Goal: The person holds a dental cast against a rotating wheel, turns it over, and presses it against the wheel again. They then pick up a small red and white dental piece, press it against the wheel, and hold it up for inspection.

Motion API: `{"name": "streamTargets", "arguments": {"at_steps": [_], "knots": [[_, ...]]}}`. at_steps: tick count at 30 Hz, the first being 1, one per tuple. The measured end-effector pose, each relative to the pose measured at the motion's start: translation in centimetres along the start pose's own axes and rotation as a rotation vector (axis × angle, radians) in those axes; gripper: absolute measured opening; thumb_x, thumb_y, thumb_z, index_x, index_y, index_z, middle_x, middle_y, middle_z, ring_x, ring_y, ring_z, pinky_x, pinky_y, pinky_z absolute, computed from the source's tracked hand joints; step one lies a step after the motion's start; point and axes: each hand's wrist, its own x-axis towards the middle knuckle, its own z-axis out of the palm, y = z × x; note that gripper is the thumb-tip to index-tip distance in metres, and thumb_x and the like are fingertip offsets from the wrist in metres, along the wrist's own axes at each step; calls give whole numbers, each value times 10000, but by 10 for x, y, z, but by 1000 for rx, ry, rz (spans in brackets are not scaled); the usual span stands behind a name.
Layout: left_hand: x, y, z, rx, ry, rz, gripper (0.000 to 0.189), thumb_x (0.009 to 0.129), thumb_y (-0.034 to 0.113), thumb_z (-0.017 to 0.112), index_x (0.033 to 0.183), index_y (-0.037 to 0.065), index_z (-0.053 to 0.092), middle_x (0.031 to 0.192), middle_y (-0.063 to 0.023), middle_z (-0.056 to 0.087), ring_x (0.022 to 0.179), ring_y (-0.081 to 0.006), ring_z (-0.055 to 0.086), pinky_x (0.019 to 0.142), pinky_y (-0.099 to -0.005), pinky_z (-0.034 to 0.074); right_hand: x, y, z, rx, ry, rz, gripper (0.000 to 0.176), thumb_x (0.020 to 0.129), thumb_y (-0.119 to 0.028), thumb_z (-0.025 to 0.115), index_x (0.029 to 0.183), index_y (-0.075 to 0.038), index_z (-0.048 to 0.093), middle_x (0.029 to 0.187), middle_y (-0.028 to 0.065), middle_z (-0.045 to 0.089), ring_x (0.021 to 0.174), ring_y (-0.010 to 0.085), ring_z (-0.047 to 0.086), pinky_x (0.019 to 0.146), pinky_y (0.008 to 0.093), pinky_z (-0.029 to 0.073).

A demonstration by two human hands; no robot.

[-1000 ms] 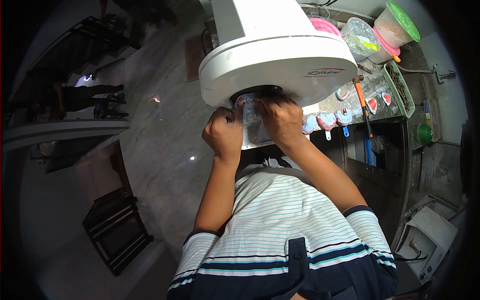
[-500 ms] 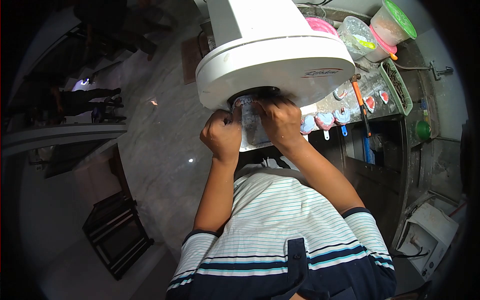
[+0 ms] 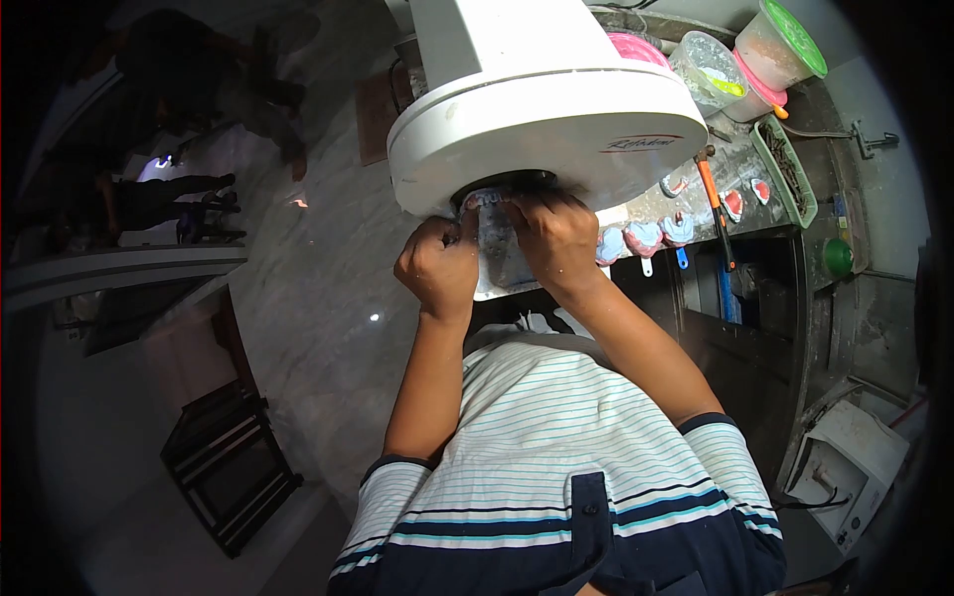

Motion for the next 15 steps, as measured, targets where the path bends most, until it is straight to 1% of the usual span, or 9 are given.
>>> {"name": "streamTargets", "arguments": {"at_steps": [2, 4, 7, 9, 11, 15], "knots": [[0, 0, 0, -1, 1, 4, 332, 716, 213, 922, 617, 86, 632, 593, -66, 641, 514, -294, 622, 505, -381, 465, -1, 0, 0, -14, -3, -6, 69, 810, -99, 754, 871, -74, 733, 766, 93, 676, 672, 287, 669, 604, 401, 545], [-1, 1, 0, 91, -24, 36, 326, 719, 228, 919, 624, 88, 639, 603, -74, 650, 523, -302, 632, 509, -392, 475, 0, 0, 0, -12, 6, -4, 82, 815, -102, 754, 889, -72, 737, 771, 93, 677, 673, 285, 670, 603, 398, 545], [-1, 1, -4, 50, -52, 76, 317, 722, 239, 913, 636, 89, 648, 618, -85, 659, 533, -310, 640, 511, -400, 481, 1, 0, 1, -8, 13, -8, 102, 825, -111, 757, 916, -68, 743, 779, 95, 680, 671, 284, 671, 602, 393, 546], [0, 3, -2, 60, -42, 52, 314, 720, 238, 913, 638, 89, 650, 622, -88, 660, 534, -310, 641, 511, -398, 482, 1, 1, 0, -7, 7, -7, 110, 830, -116, 759, 926, -66, 744, 783, 97, 681, 669, 283, 672, 603, 391, 547], [-1, 4, 0, 72, -34, 22, 311, 718, 237, 913, 641, 88, 652, 625, -91, 662, 536, -311, 642, 511, -396, 482, 1, 1, -1, -51, -2, -3, 161, 790, -156, 837, 920, -96, 763, 779, 77, 715, 689, 272, 701, 638, 383, 568], [-1, 1, 5, 68, 17, 24, 311, 711, 223, 917, 630, 87, 649, 615, -94, 658, 530, -312, 637, 502, -395, 475, 5, -4, -5, -47, -6, -10, 165, 800, -155, 833, 926, -81, 757, 790, 92, 717, 688, 283, 700, 627, 384, 567]]}}
